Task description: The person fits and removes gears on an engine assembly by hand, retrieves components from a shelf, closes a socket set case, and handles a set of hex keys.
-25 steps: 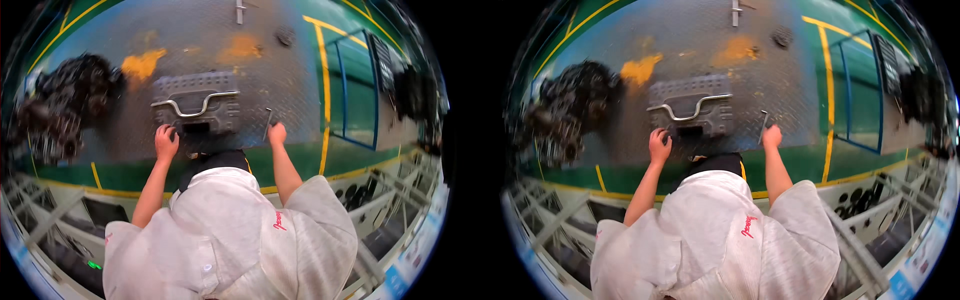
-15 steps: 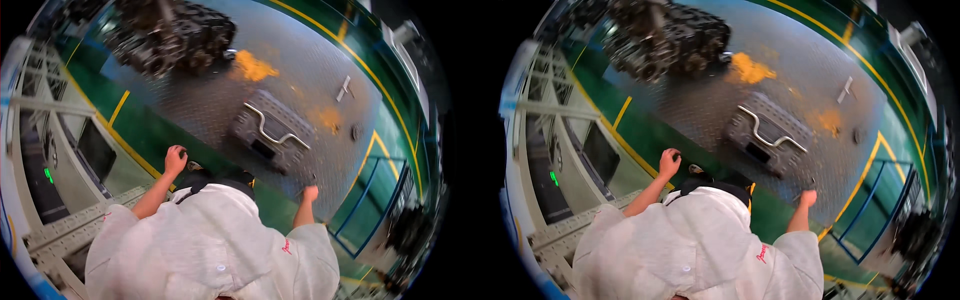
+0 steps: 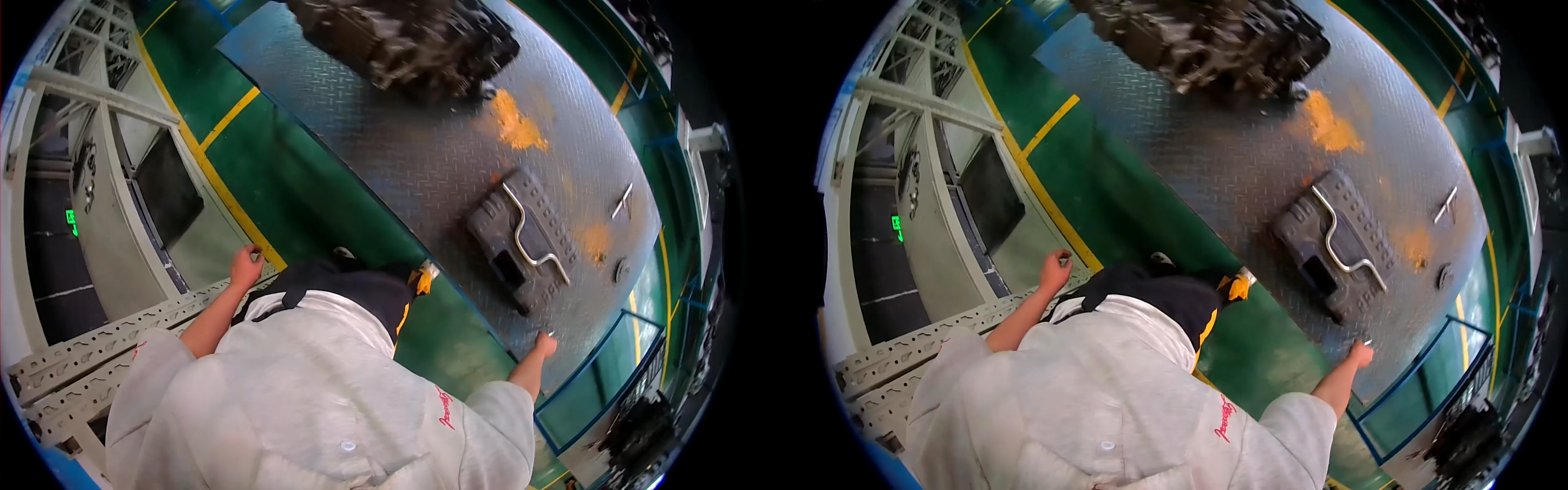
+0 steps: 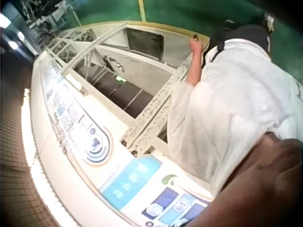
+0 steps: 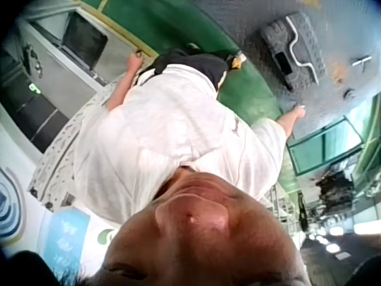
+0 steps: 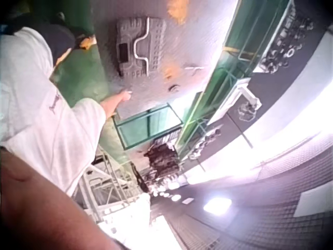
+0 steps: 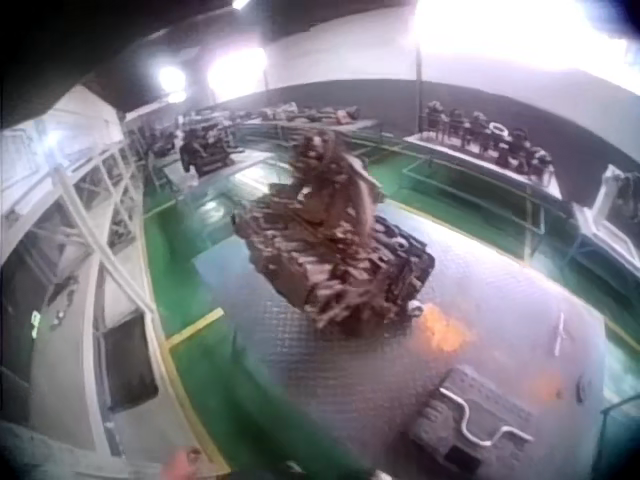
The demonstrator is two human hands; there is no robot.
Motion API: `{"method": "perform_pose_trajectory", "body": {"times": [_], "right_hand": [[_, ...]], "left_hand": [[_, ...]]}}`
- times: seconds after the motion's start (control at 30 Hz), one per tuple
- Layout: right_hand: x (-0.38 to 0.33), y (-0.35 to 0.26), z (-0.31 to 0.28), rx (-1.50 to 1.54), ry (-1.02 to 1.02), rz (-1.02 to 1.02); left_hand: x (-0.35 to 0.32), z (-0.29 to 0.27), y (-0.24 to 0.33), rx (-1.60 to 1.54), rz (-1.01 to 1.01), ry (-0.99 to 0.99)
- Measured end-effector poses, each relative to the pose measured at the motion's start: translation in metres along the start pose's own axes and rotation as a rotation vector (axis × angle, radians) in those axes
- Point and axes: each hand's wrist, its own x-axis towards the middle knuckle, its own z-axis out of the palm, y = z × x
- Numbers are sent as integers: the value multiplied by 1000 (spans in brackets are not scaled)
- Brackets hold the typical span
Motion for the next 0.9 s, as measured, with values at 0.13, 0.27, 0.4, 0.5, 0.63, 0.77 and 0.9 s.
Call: {"method": "perform_pose_trajectory", "body": {"times": [0.13, 0.27, 0.4, 0.5, 0.63, 0.77, 0.9], "right_hand": [[-37, 10, -55, 6, 65, -116], [-86, 2, -90, 29, 168, -138], [-151, -24, -103, 77, 141, -221], [-229, -42, -100, 70, 22, -281], [-350, -117, -100, 208, 70, -452], [-451, -257, -125, 428, -118, -835], [-520, -413, -146, 406, -314, -1040]], "left_hand": [[19, 1, -28, -55, -207, 36], [27, -5, -45, -124, -259, -101], [49, -3, -70, -200, -379, -100], [76, 10, -87, -342, -422, -49], [128, 13, -95, -454, -420, 11], [196, -17, -91, -499, -397, 23], [304, -65, -81, -565, -345, 53]]}}
